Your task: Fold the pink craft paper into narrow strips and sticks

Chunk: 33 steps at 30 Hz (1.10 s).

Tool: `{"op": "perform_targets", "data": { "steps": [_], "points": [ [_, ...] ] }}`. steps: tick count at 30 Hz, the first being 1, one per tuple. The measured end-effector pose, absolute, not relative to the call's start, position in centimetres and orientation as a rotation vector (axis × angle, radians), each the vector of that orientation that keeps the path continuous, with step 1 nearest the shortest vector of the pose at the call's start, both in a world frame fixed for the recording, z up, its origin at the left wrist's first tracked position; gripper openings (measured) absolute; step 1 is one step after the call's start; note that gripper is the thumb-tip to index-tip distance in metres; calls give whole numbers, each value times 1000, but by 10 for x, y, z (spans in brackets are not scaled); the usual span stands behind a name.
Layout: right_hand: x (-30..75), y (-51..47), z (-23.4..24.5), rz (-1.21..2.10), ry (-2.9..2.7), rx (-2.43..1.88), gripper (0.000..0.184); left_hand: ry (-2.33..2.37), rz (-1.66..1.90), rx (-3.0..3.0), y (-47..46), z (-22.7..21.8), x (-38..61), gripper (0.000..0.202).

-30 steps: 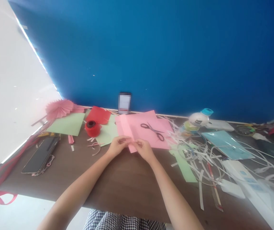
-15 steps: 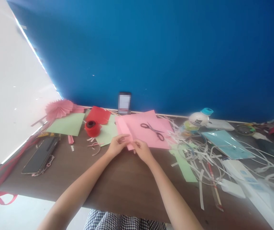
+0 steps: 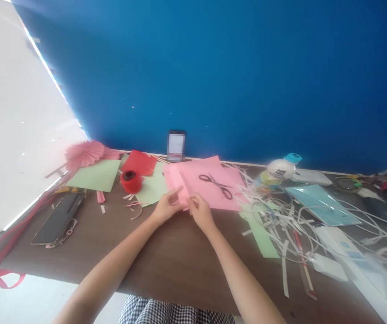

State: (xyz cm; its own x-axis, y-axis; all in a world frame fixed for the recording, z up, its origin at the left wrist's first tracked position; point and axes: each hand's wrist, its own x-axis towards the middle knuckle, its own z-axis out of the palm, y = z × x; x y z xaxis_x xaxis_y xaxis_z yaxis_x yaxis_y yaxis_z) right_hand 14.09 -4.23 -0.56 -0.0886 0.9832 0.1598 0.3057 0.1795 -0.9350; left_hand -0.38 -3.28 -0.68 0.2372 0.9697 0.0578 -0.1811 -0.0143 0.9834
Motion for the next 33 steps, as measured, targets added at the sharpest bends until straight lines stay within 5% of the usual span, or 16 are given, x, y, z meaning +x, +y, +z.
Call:
{"op": "perform_targets", "data": {
  "steps": [12, 20, 23, 27, 33],
  "points": [
    [149, -38, 2, 993, -1538, -1203, 25, 785, 1055, 1341, -37, -1, -5, 78],
    [205, -38, 29, 1426, -1810, -1247, 30, 1320, 1270, 2154, -15, -6, -41, 22],
    [220, -33, 28, 1179, -1950, -1365, 26, 1409, 1140, 2646, -18, -1, -40, 14],
    [208, -35, 24, 292, -1984, -1469, 20, 1224, 671, 3019, -28, 0, -26, 19],
    [182, -59, 7, -126, -2567, -1085, 16, 1164, 293, 3114, -40, -2, -17, 17]
  ]
}}
